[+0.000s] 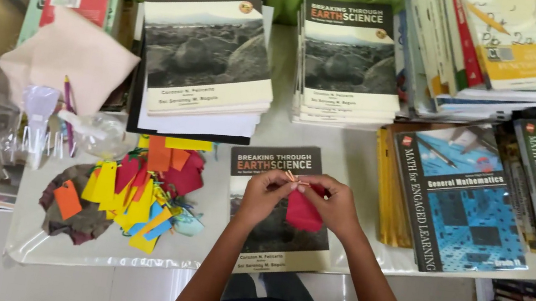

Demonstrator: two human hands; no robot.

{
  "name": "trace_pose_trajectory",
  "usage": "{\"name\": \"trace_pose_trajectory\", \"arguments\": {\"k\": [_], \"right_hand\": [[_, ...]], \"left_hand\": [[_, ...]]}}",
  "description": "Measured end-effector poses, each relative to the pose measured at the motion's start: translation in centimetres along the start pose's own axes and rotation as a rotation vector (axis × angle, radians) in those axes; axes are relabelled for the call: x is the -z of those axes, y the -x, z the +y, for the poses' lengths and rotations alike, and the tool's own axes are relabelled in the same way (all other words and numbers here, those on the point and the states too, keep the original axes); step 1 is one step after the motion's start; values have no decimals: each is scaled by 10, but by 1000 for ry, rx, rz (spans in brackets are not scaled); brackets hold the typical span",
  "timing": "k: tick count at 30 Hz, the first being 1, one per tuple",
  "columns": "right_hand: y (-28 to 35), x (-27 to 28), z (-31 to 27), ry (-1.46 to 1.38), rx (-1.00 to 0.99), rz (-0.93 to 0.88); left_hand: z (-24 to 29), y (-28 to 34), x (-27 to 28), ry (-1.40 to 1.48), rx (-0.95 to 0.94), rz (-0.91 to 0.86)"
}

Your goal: Insert small colored paper markers into textbooks and stack them on a table.

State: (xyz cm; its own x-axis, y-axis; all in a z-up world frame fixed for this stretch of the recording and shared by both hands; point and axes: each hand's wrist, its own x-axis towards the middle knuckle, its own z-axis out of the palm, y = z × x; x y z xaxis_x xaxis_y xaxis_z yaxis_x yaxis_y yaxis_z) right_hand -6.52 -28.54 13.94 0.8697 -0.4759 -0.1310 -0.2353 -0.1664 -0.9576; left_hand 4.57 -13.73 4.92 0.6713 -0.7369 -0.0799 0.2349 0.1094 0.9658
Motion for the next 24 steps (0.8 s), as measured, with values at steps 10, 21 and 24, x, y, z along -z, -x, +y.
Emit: {"name": "trace_pose_trajectory", "arguments": {"k": [10,21,24], "right_hand": [[3,8,38,-37,14,120],[-7,2,98,-267,80,60],[5,19,42,-297,-276,-112]], "left_hand": [[8,-1,-31,-9,63,86],[-41,-5,-20,19,9,204],[-51,-15,-22,14,59,257]]}}
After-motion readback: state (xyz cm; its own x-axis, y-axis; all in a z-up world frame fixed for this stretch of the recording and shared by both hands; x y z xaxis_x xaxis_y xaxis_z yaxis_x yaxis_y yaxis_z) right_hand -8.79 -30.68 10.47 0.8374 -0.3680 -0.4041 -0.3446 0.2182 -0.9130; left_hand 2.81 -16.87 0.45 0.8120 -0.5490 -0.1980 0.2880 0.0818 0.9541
